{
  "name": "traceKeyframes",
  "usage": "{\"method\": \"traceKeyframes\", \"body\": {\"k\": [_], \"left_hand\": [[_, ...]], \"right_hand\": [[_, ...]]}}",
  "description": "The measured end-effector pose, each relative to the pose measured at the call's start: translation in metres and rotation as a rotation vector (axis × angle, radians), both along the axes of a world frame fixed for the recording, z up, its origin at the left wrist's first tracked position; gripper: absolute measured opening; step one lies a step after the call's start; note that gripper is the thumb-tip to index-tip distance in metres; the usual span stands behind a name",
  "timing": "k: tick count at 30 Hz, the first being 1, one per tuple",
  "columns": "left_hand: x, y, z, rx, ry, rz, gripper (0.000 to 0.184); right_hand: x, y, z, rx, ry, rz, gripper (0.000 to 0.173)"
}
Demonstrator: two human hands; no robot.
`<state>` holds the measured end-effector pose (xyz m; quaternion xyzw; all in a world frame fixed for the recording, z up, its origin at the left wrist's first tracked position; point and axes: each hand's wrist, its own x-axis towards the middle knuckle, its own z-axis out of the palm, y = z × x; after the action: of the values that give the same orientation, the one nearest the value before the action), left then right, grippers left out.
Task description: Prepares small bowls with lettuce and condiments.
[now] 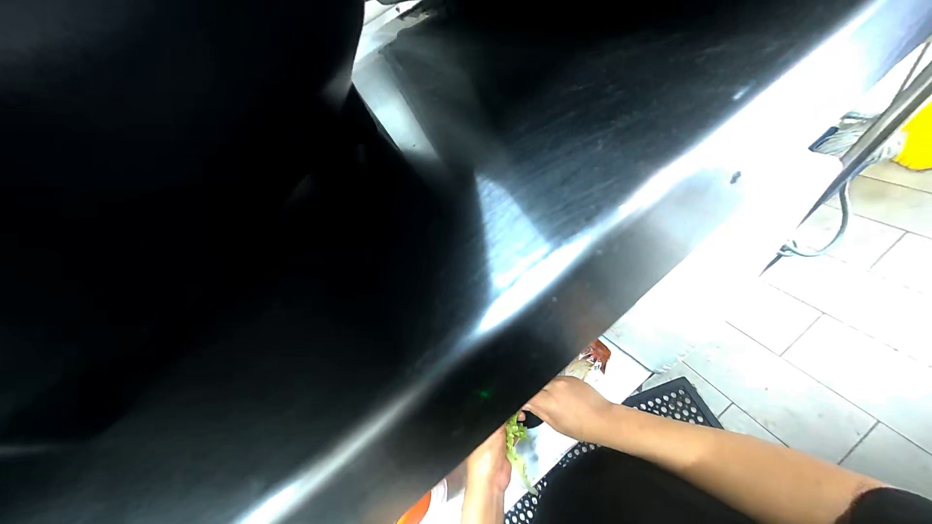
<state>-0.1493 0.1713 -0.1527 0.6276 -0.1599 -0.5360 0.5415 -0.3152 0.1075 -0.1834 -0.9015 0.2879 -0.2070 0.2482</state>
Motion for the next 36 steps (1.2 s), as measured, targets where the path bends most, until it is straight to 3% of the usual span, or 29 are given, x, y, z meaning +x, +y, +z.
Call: {"method": "traceKeyframes", "body": {"k": [5, 8, 9, 13, 14, 16, 18, 19, 23, 27, 30, 36], "left_hand": [[-0.003, -0.002, -0.006, -0.049, 0.214, 0.066, 0.014], [0.004, 0.001, -0.009, -0.069, 0.323, 0.071, 0.013], [0.007, 0.002, -0.008, -0.077, 0.349, 0.052, 0.013], [0.001, 0.006, 0.023, -0.071, 0.314, 0.001, 0.008], [0.001, 0.007, 0.026, -0.082, 0.288, -0.036, 0.008], [0.006, 0.01, 0.023, -0.113, 0.232, -0.138, 0.023], [0.015, 0.014, 0.013, -0.143, 0.164, -0.232, 0.047], [0.016, 0.015, 0.011, -0.14, 0.137, -0.23, 0.05], [0.017, 0.015, 0.01, -0.101, 0.096, -0.145, 0.033], [0.013, 0.011, 0.004, -0.088, 0.047, -0.049, 0.027], [0.014, 0.004, 0.001, -0.049, 0.022, -0.012, 0.025], [0.02, -0.019, -0.027, 0.095, -0.371, -0.164, 0.052]], "right_hand": [[0.0, 0.004, -0.005, -0.318, -0.259, -0.137, 0.021], [-0.005, 0.004, 0.016, -0.253, -0.416, -0.252, 0.019], [-0.007, 0.003, 0.024, -0.077, -0.456, -0.293, 0.023], [-0.008, -0.009, 0.04, 1.019, -0.616, -0.269, 0.03], [-0.007, -0.01, 0.037, 1.199, -0.681, -0.206, 0.032], [-0.006, -0.009, 0.032, 1.339, -0.709, -0.062, 0.041], [-0.005, -0.006, 0.029, 1.309, -0.65, -0.005, 0.04], [-0.004, -0.006, 0.028, 1.272, -0.606, -0.006, 0.035], [-0.007, -0.006, 0.035, 1.132, -0.484, -0.11, 0.02], [-0.012, -0.007, 0.037, 1.029, -0.431, -0.195, 0.023], [-0.019, -0.011, 0.033, 1.003, -0.522, -0.311, 0.023], [-0.039, -0.014, 0.029, 1.005, -0.667, -0.406, 0.019]]}}
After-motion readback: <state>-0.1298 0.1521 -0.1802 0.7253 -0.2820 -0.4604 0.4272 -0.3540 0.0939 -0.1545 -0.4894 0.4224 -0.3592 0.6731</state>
